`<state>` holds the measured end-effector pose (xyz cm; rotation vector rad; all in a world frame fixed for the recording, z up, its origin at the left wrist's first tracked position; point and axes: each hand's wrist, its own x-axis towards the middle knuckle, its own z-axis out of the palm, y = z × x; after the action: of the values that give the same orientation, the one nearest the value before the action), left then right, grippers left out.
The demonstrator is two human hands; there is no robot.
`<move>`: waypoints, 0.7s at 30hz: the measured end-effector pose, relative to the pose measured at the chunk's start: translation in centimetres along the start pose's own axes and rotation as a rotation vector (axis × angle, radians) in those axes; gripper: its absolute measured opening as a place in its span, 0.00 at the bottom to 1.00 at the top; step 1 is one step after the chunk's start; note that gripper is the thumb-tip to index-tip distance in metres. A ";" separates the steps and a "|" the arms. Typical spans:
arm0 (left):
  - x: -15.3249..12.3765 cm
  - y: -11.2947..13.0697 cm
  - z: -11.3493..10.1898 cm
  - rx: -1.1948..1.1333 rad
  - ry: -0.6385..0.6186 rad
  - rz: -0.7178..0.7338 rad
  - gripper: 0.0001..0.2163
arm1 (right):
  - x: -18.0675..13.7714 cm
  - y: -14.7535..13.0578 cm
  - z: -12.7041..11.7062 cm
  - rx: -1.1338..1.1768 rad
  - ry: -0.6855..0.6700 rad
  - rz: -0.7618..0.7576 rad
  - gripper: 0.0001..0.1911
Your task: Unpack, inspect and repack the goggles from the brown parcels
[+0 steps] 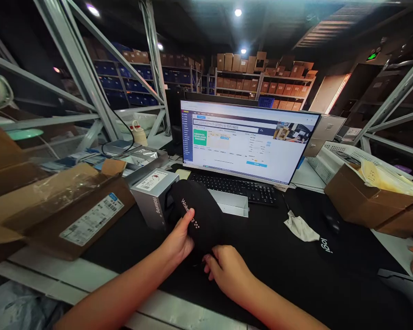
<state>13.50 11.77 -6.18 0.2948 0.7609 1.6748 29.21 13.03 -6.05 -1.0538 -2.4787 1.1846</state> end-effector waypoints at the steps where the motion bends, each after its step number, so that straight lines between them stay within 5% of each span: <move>1: 0.0 0.0 -0.1 0.013 0.002 -0.004 0.29 | -0.3 -0.2 -0.6 -0.029 -0.042 0.002 0.18; 9: 0.6 -0.1 -0.6 0.182 -0.017 -0.047 0.30 | -2.3 -1.8 -5.4 -0.481 -0.150 -0.159 0.22; 14: 0.2 -0.1 -0.7 0.253 -0.072 -0.191 0.29 | -4.0 -1.1 -9.4 -0.510 -0.114 -0.191 0.23; 18: -0.2 -0.1 -0.7 0.315 -0.235 -0.309 0.29 | -4.5 -0.4 -12.4 -0.352 -0.182 -0.247 0.24; 21: -0.3 0.4 -0.5 0.412 -0.424 -0.348 0.30 | -3.6 0.5 -13.9 -0.292 -0.052 -0.246 0.25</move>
<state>12.99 11.27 -6.19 0.7363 0.7757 1.0688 38.43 19.19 3.16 -0.7545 -2.7839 0.8065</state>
